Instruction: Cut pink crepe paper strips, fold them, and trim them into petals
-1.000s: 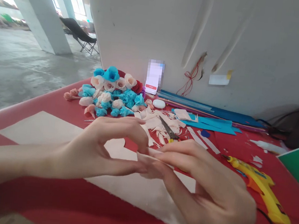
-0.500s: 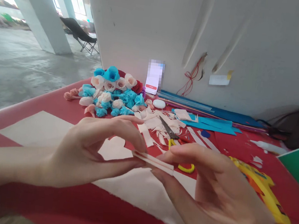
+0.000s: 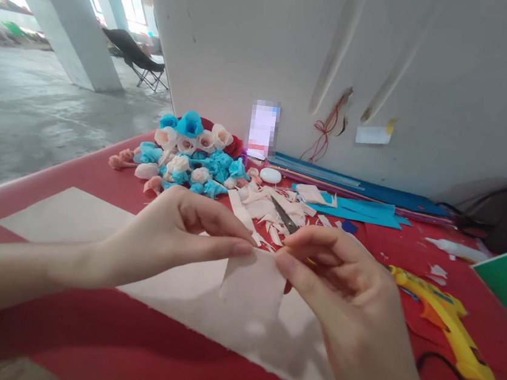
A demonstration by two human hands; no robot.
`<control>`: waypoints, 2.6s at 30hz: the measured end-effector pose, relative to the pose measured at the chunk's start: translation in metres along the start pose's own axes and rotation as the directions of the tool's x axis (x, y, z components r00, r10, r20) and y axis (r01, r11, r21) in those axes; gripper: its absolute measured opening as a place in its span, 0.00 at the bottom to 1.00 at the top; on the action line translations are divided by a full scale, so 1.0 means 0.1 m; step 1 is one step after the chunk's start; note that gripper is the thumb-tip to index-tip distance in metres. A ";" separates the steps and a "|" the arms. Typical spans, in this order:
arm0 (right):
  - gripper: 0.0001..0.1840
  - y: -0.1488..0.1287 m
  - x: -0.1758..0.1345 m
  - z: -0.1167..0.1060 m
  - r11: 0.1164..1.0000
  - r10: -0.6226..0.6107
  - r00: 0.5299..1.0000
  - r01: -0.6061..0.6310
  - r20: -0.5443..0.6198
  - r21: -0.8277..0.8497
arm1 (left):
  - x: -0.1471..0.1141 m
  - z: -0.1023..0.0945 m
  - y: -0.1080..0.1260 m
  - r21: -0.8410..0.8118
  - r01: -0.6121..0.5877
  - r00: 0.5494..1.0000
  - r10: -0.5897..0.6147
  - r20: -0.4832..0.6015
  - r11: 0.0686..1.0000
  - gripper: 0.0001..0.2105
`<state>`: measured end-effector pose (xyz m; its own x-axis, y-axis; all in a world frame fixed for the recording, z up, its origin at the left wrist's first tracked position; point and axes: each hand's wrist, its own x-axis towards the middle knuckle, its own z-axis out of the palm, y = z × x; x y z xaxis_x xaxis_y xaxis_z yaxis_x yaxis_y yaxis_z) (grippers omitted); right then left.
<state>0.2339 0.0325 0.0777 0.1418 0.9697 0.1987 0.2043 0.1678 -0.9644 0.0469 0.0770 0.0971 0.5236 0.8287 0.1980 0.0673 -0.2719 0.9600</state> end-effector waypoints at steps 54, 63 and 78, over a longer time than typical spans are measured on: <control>0.02 0.09 0.05 0.05 0.987 -0.114 0.994 0.113 -0.001 -0.115 | 0.01 0.11 -0.32 -0.115 -0.087 0.994 0.080 -0.070 0.990 0.08; 0.12 0.17 -0.04 0.05 0.861 -0.422 0.900 0.435 0.107 -0.265 | 0.00 0.06 -0.19 0.137 -0.281 0.950 0.296 -0.098 0.950 0.02; 0.03 0.03 0.04 0.07 0.960 -0.167 0.983 0.179 0.071 -0.216 | 0.02 0.04 -0.16 0.168 -0.142 0.986 0.155 -0.065 0.975 0.04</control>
<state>0.2284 0.0379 0.0748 0.0361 0.9382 0.3442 0.4310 0.2961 -0.8524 0.0505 0.0808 0.0809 0.4718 0.8064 0.3566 0.1341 -0.4653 0.8749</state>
